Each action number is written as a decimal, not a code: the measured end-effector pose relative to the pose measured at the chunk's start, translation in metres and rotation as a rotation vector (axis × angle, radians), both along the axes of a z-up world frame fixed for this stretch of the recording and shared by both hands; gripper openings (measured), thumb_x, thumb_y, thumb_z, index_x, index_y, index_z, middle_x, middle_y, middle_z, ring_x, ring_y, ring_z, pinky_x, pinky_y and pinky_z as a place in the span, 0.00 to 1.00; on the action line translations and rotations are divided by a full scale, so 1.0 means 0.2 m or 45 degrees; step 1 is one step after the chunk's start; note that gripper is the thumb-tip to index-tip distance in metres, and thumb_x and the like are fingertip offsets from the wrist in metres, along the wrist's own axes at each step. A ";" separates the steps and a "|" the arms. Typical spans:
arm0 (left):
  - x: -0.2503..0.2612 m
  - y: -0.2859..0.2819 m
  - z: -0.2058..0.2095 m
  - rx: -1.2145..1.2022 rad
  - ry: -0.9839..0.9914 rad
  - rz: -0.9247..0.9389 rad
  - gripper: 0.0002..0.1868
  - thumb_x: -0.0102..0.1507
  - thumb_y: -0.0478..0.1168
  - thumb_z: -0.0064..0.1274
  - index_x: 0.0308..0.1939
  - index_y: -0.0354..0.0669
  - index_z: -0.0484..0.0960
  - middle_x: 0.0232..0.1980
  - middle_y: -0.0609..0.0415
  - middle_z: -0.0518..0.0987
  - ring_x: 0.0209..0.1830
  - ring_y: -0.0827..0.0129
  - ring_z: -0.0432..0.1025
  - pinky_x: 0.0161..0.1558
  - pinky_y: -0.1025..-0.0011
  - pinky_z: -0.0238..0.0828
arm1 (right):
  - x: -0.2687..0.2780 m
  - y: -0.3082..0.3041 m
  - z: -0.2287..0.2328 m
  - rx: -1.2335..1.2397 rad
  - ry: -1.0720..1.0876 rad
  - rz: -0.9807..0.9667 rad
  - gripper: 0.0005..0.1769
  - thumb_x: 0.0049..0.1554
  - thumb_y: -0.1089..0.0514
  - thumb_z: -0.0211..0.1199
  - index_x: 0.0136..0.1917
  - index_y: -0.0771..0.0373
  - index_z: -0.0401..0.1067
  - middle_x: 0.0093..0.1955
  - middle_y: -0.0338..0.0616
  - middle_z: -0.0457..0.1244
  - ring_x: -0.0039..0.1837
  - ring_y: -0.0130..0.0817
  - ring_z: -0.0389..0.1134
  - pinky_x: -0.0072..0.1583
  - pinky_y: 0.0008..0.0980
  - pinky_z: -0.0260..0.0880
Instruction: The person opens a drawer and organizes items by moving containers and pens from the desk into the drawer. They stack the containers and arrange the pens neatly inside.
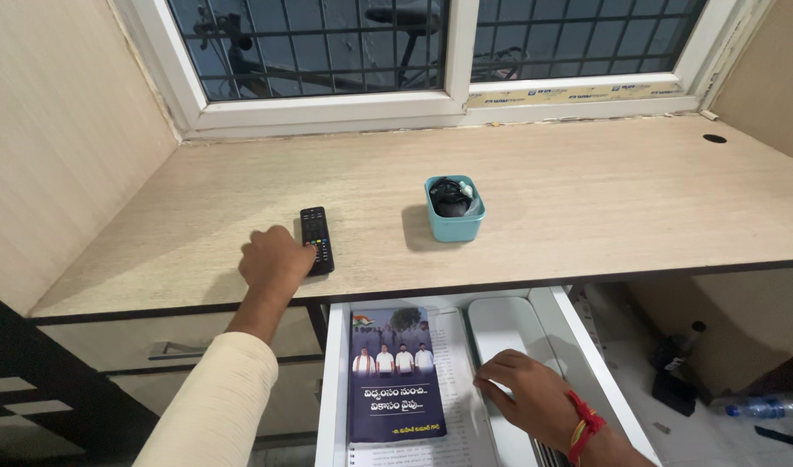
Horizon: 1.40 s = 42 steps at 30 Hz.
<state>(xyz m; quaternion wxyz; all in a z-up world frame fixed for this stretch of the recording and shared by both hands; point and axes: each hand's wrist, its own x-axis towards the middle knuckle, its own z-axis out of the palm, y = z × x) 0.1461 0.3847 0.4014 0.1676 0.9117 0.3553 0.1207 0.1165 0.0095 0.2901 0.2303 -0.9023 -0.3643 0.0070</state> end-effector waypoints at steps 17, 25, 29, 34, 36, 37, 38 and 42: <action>0.12 -0.04 -0.08 -0.439 -0.062 -0.054 0.19 0.60 0.52 0.66 0.32 0.37 0.87 0.28 0.49 0.85 0.22 0.66 0.79 0.29 0.68 0.76 | -0.01 0.00 0.03 0.051 0.009 0.020 0.11 0.55 0.56 0.67 0.51 0.59 0.81 0.52 0.44 0.72 0.52 0.41 0.73 0.54 0.38 0.75; 0.19 -0.15 -0.09 -0.526 -0.079 -0.122 0.19 0.60 0.51 0.66 0.29 0.38 0.85 0.26 0.50 0.85 0.21 0.68 0.78 0.27 0.69 0.75 | -0.01 -0.01 0.02 0.099 -0.053 0.064 0.10 0.54 0.58 0.68 0.49 0.61 0.81 0.48 0.45 0.72 0.52 0.43 0.73 0.54 0.39 0.74; 0.24 -0.20 -0.11 -0.537 -0.103 -0.165 0.18 0.60 0.51 0.66 0.28 0.39 0.84 0.25 0.50 0.84 0.20 0.68 0.77 0.27 0.68 0.75 | -0.01 -0.01 0.03 0.100 -0.074 0.061 0.09 0.54 0.58 0.68 0.49 0.61 0.81 0.50 0.45 0.72 0.52 0.43 0.73 0.53 0.39 0.74; 0.29 -0.24 -0.13 -0.535 -0.132 -0.232 0.18 0.60 0.51 0.65 0.26 0.40 0.85 0.23 0.50 0.83 0.19 0.67 0.77 0.28 0.68 0.74 | 0.00 -0.01 0.03 0.123 -0.079 0.093 0.09 0.54 0.57 0.68 0.47 0.62 0.81 0.48 0.45 0.72 0.52 0.43 0.73 0.54 0.39 0.74; 0.32 -0.25 -0.15 -0.539 -0.133 -0.249 0.18 0.60 0.51 0.65 0.26 0.40 0.85 0.23 0.50 0.83 0.19 0.68 0.77 0.28 0.67 0.75 | 0.00 -0.01 0.02 0.137 -0.066 0.087 0.08 0.55 0.57 0.68 0.47 0.62 0.81 0.48 0.45 0.72 0.51 0.43 0.73 0.54 0.39 0.75; 0.33 -0.25 -0.15 -0.541 -0.130 -0.257 0.18 0.60 0.52 0.65 0.26 0.41 0.85 0.23 0.51 0.83 0.20 0.68 0.77 0.28 0.67 0.75 | 0.00 -0.01 0.02 0.117 -0.048 0.072 0.09 0.55 0.57 0.68 0.48 0.61 0.81 0.49 0.45 0.72 0.52 0.43 0.73 0.54 0.39 0.74; 0.35 -0.26 -0.15 -0.542 -0.127 -0.264 0.18 0.60 0.52 0.65 0.26 0.42 0.85 0.23 0.51 0.83 0.20 0.68 0.77 0.29 0.67 0.75 | 0.00 -0.01 0.03 0.097 -0.029 0.058 0.10 0.55 0.57 0.68 0.49 0.61 0.81 0.50 0.44 0.72 0.52 0.43 0.73 0.54 0.39 0.74; 0.38 -0.29 -0.15 -0.522 -0.148 -0.284 0.17 0.59 0.53 0.65 0.30 0.43 0.87 0.24 0.51 0.84 0.22 0.67 0.79 0.31 0.67 0.76 | 0.00 -0.01 0.04 0.058 -0.042 0.052 0.09 0.56 0.57 0.68 0.48 0.62 0.81 0.49 0.45 0.72 0.52 0.41 0.73 0.54 0.37 0.75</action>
